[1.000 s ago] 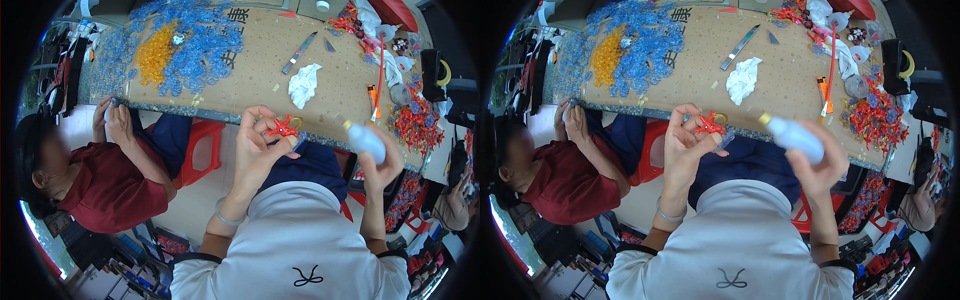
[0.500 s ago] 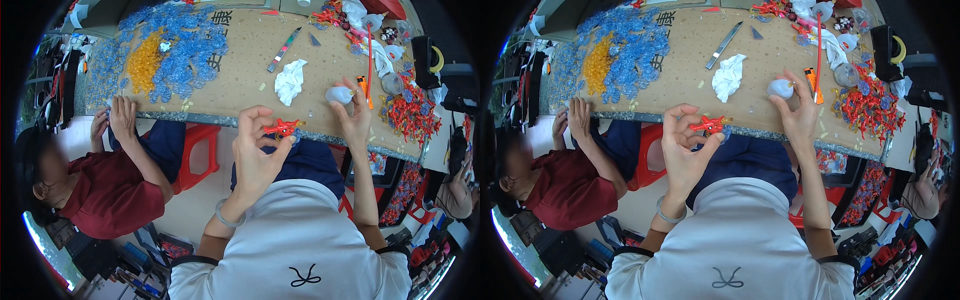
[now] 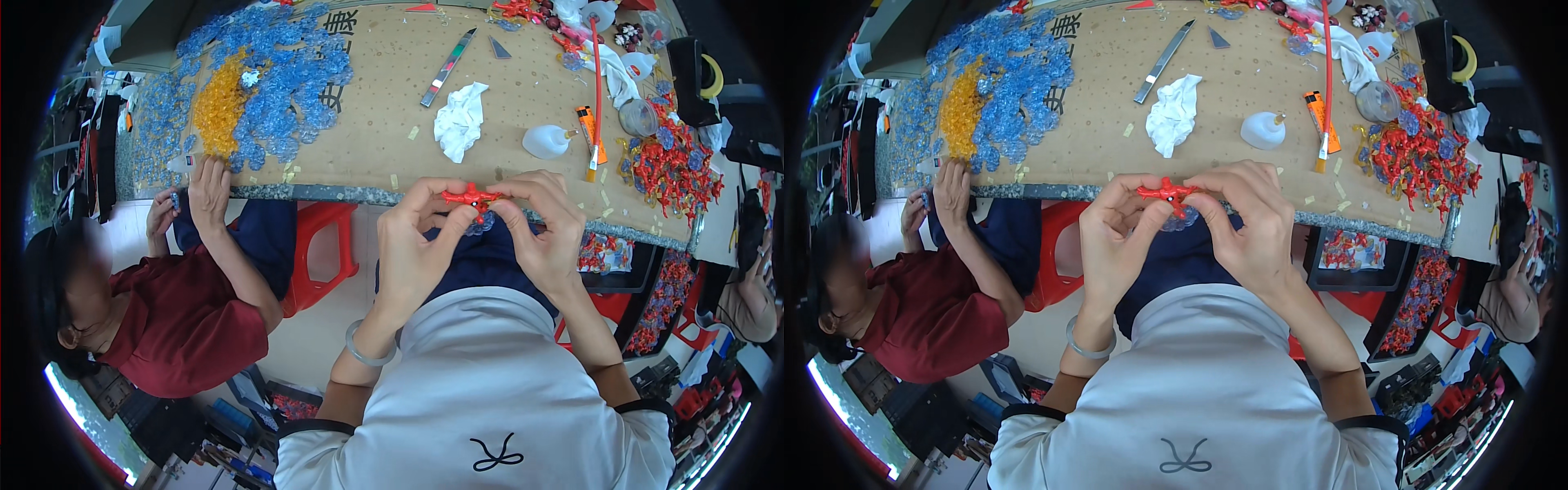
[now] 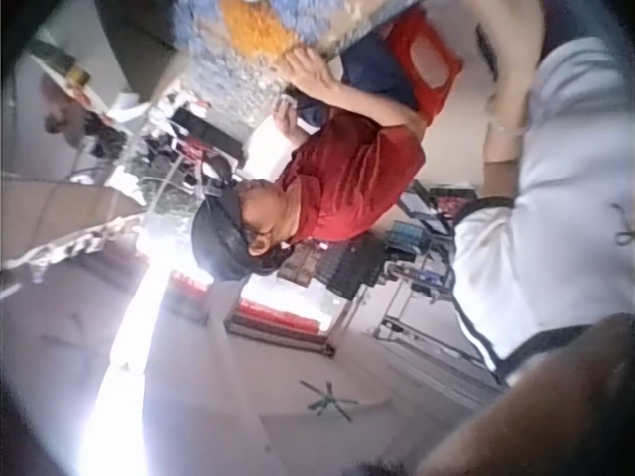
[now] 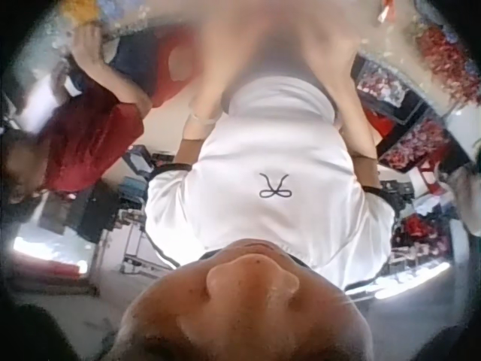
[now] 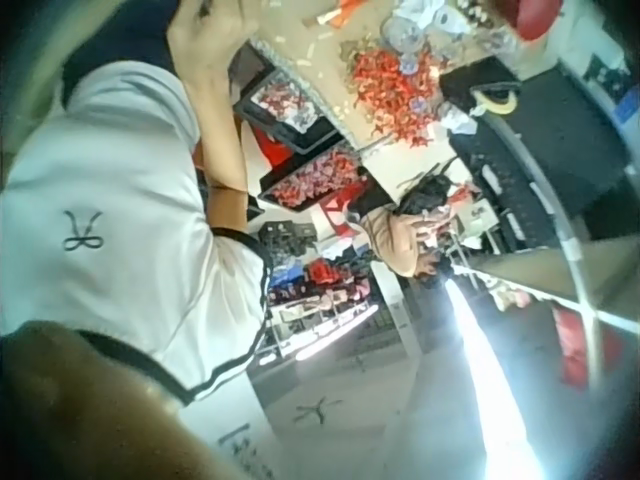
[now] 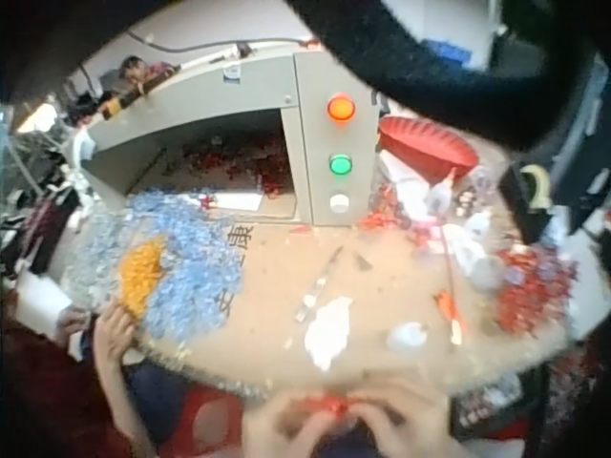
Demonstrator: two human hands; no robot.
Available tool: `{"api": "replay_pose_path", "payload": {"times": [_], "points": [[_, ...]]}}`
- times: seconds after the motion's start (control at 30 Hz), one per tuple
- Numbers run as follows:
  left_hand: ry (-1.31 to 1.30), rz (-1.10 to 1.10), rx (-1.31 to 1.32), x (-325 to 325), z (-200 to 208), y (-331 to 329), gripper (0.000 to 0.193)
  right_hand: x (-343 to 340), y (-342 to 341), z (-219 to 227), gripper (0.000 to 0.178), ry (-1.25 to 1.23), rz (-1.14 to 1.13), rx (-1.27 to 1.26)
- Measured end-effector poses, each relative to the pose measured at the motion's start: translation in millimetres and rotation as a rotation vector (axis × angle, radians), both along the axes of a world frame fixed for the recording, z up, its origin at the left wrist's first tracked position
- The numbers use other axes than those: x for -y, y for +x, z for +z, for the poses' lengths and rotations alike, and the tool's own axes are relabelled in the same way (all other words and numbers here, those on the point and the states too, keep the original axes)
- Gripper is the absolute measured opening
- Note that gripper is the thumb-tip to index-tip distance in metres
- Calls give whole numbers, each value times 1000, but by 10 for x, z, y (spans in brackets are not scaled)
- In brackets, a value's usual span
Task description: Apply glue and attach small plastic components to assemble toy figurines.
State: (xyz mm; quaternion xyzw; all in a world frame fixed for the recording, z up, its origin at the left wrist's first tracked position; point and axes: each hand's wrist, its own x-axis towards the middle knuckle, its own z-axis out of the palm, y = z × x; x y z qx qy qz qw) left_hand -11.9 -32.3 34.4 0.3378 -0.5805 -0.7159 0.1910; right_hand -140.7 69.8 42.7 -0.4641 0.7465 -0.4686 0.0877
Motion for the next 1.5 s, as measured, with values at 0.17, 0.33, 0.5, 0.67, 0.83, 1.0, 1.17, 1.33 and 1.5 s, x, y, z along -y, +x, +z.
{"api": "replay_pose_path", "payload": {"times": [0.17,0.33,0.5,0.67,0.83,1.0,1.17,1.33,1.5], "points": [[9,3,-10,41,-83,60,19,-5,-5,-91,11,-72,36,139],[-94,-1,-18,25,-87,84,20,-12,1,-119,15,-124,51,262],[-322,-23,-14,18,-153,74,20,-19,12,-103,16,-127,22,240],[-315,-47,5,71,-148,46,17,22,-23,-95,16,-104,11,239],[-320,-65,-26,88,-136,55,15,75,-51,-64,17,-112,50,189],[-504,7,-66,43,-50,67,16,82,-26,3,19,-166,65,123],[-625,9,-70,56,5,77,14,93,-14,59,23,-219,82,92],[-691,19,-166,101,35,50,10,97,1,106,29,-251,111,67],[-805,51,-280,139,40,8,14,93,7,202,31,-271,131,11]]}}
